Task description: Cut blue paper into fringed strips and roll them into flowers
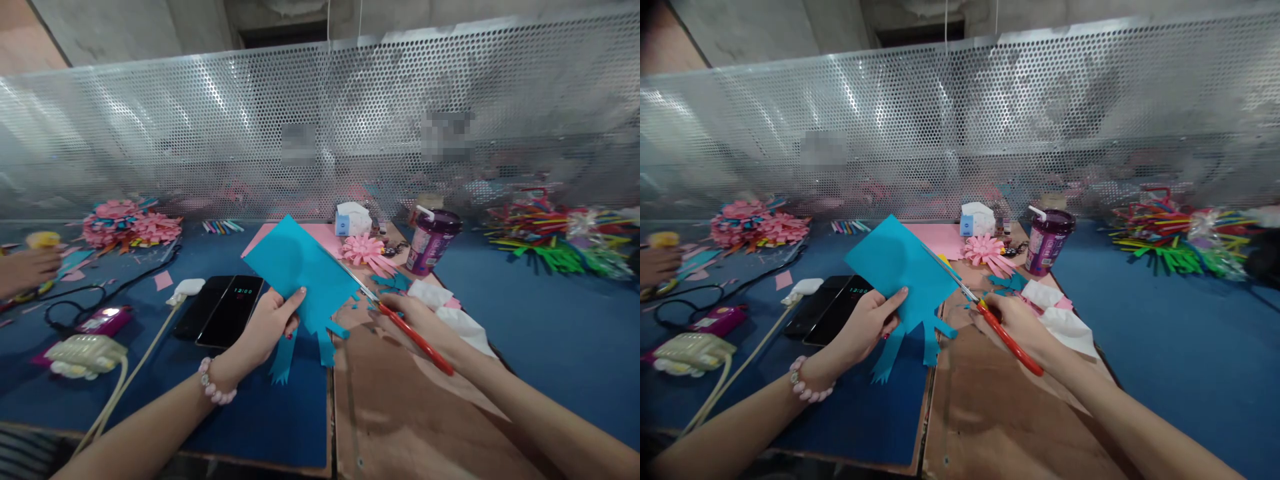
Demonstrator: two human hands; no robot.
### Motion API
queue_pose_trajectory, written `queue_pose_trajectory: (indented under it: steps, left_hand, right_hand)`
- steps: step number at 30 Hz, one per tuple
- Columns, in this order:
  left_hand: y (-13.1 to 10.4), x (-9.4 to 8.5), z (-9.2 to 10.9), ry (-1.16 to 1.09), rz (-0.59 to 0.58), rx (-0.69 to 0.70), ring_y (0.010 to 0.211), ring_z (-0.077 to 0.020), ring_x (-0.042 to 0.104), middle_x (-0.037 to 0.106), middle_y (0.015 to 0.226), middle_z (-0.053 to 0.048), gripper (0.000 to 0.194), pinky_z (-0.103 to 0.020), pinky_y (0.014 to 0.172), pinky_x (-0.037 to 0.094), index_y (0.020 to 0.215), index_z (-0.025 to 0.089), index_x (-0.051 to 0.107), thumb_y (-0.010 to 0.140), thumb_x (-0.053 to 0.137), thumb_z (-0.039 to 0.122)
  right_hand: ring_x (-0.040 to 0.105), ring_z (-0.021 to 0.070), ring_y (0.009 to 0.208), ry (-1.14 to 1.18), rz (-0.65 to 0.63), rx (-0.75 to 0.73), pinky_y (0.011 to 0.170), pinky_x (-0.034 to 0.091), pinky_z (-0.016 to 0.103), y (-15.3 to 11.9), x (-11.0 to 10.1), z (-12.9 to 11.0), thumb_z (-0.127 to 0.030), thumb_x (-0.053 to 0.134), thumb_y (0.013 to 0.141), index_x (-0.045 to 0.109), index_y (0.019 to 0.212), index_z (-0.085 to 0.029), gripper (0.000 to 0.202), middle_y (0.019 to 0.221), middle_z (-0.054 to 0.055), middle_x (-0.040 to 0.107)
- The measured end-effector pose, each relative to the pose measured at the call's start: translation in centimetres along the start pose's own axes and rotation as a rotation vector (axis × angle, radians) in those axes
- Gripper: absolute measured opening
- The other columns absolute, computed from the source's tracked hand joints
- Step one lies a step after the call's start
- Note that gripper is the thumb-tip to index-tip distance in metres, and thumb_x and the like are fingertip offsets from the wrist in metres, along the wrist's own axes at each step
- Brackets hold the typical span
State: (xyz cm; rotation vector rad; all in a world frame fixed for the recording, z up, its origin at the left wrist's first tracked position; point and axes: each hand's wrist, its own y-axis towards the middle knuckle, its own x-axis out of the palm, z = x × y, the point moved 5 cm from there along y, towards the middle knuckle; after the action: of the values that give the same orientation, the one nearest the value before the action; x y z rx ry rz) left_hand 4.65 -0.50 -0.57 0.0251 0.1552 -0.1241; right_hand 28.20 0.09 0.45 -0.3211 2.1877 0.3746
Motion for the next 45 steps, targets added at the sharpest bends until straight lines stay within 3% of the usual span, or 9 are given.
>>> queue_pose_trajectory:
  steps: [12, 27, 45]
  left_hand:
    - [0.2, -0.1, 0.0, 0.102, 0.002, 0.022, 0.033, -0.0047, 0.026, 0.028, 0.030, 0.005, 0.066, -0.026, 0.044, 0.022, 0.036, 0.019, 0.030, 0.087, 0.048, 0.055]
    - [0.1, -0.1, 0.1, 0.109, 0.050, 0.018, 0.032, -0.0050, 0.026, 0.029, 0.030, 0.005, 0.062, -0.024, 0.041, 0.021, 0.039, 0.020, 0.029, 0.086, 0.050, 0.054]
    - [0.0, -0.1, 0.4, 0.107, 0.067, 0.004, 0.032, -0.0049, 0.028, 0.029, 0.030, 0.005, 0.061, -0.023, 0.040, 0.023, 0.040, 0.020, 0.028, 0.085, 0.051, 0.053]
  right_hand:
    - [0.049, 0.0175, 0.059, -0.118, 0.027, -0.007, 0.056, 0.031, 0.028, 0.0, -0.2, -0.5, -0.052, 0.038, 0.085, 0.044, 0.069, -0.020, 0.036, 0.065, 0.004, 0.056]
    - [0.040, 0.0132, 0.052, -0.082, 0.082, -0.080, 0.054, 0.026, 0.025, -0.1, 0.6, 0.2, -0.038, 0.047, 0.083, 0.037, 0.064, -0.022, 0.027, 0.057, -0.003, 0.043]
    - [0.038, 0.0122, 0.051, -0.073, 0.103, -0.119, 0.053, 0.027, 0.025, -0.3, 0.6, 0.3, -0.028, 0.048, 0.079, 0.036, 0.063, -0.022, 0.020, 0.055, -0.004, 0.041]
